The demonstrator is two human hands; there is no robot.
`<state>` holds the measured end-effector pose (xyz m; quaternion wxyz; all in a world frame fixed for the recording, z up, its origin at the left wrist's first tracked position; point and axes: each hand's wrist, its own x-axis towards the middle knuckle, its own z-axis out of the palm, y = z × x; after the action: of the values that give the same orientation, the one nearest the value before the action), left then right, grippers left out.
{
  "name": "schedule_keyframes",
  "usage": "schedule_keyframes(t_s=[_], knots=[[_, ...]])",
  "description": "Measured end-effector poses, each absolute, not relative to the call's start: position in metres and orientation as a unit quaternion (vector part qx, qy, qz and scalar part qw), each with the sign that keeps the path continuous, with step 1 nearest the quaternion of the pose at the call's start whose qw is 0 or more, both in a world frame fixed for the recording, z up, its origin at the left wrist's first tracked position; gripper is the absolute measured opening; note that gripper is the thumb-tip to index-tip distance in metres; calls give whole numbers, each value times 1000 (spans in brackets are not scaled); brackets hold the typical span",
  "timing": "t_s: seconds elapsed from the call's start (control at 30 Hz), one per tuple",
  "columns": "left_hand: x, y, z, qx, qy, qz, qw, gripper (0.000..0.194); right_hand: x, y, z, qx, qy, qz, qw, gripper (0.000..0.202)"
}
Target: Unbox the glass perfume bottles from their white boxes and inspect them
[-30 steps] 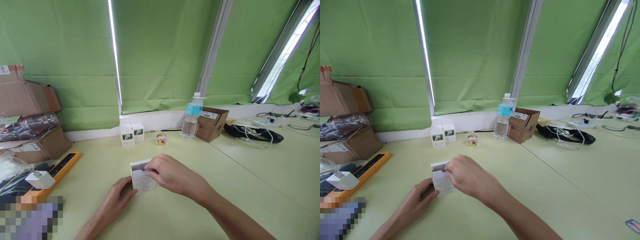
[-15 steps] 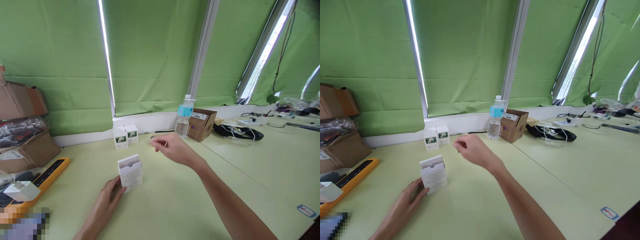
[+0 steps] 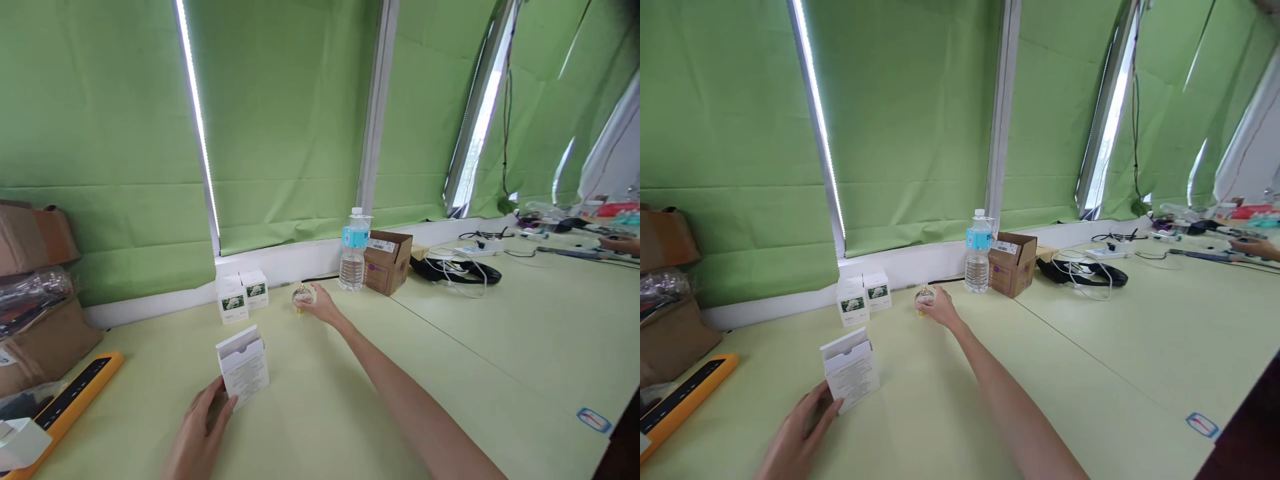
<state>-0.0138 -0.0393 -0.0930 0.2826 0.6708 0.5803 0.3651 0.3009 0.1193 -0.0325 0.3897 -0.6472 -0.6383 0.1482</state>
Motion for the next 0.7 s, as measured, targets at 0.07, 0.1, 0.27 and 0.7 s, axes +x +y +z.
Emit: schedule_keyframes(t_s=[0.07,0.1,0.27,0.7], knots=[[-15,-37,-95,666,581,372,284,55,287,131,-43,-664,-612,136,408,83],[-15,-35,-97,663,578,382,283,55,279,136,-48,-673,-596,128,419,84],[-18,-22,-114,666,558,428,249,52,246,157,-70,-703,-520,89,477,88],[-18,-24,-107,666,549,428,268,50,251,157,-91,-662,-512,113,535,62]])
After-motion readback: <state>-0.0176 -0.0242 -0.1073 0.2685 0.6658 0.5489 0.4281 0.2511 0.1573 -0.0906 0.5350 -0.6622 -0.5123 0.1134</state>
